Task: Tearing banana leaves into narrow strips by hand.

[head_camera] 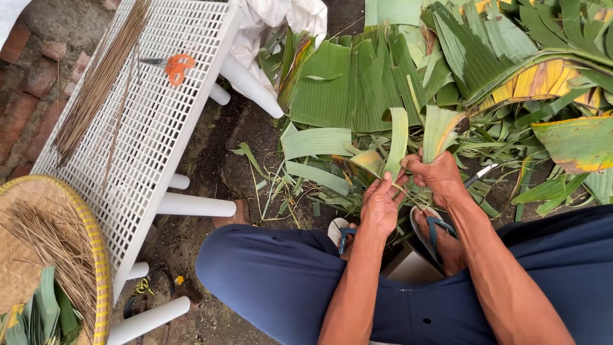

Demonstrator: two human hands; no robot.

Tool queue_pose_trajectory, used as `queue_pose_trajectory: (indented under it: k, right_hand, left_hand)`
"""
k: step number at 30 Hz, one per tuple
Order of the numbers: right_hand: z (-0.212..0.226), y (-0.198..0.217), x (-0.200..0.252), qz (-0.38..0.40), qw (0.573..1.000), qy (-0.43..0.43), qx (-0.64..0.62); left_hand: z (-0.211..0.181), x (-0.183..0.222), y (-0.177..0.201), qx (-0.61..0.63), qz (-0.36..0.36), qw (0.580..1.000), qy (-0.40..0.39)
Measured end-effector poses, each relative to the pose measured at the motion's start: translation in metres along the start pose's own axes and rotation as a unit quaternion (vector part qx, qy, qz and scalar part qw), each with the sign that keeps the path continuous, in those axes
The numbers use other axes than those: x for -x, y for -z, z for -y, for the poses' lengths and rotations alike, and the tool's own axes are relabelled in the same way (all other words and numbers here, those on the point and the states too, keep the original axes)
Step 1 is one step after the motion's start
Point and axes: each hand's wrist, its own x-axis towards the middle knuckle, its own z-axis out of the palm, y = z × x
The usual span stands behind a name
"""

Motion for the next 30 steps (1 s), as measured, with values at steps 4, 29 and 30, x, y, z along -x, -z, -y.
queue_pose_trajectory:
  k: [4,29,30]
  right_hand:
    - [0.009,-0.006,0.007,-0.004,1.0,0.005,0.004]
    - [-0.006,-0.011,0.004,-0.033,0.998,0.023,0.037]
    - [-0.009,-0.01,0.002,-0.036,0.999,0.021,0.032]
  left_hand:
    - [0.002,-0.007,0.003,0.072,-0.008,0.997,0.004]
    - [0.002,0.002,-0.011,0.136,-0.014,0.991,-0.007]
    - [-0.003,0.007,-0.016,0.135,-0.012,0.991,-0.008]
